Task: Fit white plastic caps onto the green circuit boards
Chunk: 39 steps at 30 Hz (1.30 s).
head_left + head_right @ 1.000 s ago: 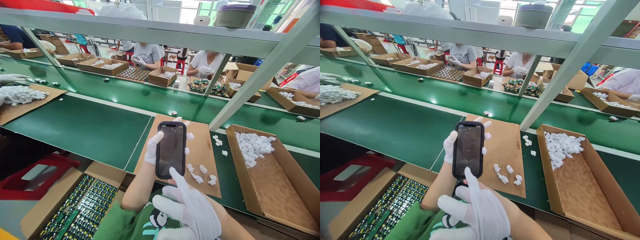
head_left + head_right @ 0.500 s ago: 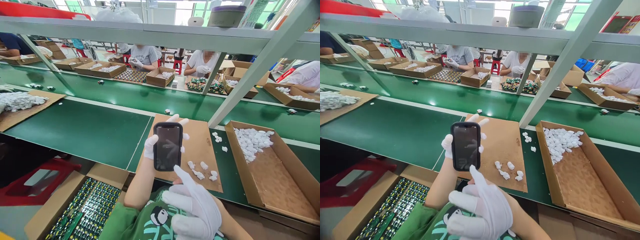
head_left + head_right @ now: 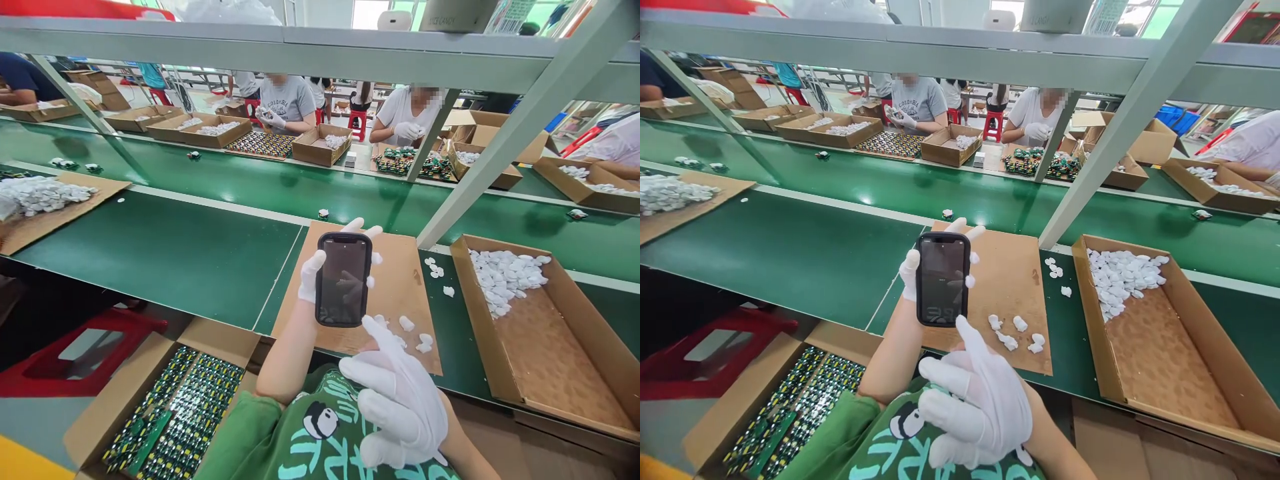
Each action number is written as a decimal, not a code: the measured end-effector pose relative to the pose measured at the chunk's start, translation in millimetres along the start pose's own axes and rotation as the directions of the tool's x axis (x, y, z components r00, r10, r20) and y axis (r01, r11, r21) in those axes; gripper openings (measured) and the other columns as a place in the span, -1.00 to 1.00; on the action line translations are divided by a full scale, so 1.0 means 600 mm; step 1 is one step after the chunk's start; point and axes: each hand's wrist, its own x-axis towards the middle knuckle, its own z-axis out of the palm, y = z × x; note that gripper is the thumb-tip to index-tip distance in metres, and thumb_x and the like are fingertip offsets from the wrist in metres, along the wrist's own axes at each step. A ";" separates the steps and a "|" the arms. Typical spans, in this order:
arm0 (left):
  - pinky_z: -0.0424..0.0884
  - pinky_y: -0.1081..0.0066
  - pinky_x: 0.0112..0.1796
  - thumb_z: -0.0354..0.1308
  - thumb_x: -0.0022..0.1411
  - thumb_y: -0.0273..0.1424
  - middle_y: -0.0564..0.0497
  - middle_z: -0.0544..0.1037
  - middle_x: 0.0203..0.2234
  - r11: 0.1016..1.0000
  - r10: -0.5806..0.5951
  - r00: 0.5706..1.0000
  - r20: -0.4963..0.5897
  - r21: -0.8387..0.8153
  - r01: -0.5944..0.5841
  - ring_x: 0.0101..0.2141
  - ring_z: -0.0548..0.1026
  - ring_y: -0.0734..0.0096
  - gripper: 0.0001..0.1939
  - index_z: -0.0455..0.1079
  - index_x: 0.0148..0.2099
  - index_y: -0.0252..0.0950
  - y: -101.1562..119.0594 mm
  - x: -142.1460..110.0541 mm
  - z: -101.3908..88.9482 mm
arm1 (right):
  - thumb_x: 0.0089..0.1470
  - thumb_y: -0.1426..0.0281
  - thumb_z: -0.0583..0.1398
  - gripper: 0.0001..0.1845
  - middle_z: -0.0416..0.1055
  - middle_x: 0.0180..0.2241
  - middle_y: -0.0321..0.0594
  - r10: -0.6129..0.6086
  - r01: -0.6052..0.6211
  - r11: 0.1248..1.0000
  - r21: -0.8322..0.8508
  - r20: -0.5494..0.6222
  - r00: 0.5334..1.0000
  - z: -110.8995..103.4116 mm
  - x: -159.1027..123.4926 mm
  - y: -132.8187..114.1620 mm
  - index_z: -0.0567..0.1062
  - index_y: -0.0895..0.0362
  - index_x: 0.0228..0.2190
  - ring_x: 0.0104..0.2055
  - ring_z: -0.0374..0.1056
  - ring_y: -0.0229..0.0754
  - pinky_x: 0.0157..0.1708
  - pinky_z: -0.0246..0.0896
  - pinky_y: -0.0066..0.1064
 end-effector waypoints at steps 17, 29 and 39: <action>0.54 0.31 -0.30 0.38 -0.02 0.07 -0.16 0.17 0.41 1.000 0.005 1.000 -0.022 0.013 -0.005 0.04 0.47 0.06 -0.03 0.23 0.37 -0.12 -0.006 0.019 -0.023 | 0.45 0.15 -0.11 -0.50 0.56 -0.09 0.01 0.009 -0.004 0.995 -0.100 0.055 0.998 -0.004 0.028 0.007 0.42 0.27 -0.03 -0.18 0.51 -0.11 0.37 -0.08 0.22; 0.59 -0.02 -0.14 0.24 0.11 0.14 -0.15 0.24 0.38 0.998 -0.025 0.987 -0.159 -0.060 0.016 0.16 0.43 -0.30 -0.15 0.26 0.36 -0.10 -0.006 0.007 -0.012 | 0.44 0.17 -0.07 -0.51 0.58 -0.13 0.05 0.000 0.002 0.995 -0.095 0.018 1.000 -0.002 0.024 0.010 0.38 0.33 0.03 -0.19 0.53 -0.08 0.37 -0.05 0.24; 0.58 -0.02 -0.06 0.25 0.19 0.03 -0.13 0.20 0.41 0.999 -0.043 0.991 -0.129 -0.027 0.040 0.20 0.41 -0.26 -0.24 0.27 0.37 -0.09 -0.017 -0.017 0.020 | 0.44 0.10 -0.11 -0.56 0.46 0.03 -0.04 -0.007 0.009 0.993 -0.118 0.017 1.000 0.004 0.074 0.023 0.25 0.13 0.10 0.07 0.43 -0.02 0.38 -0.23 0.30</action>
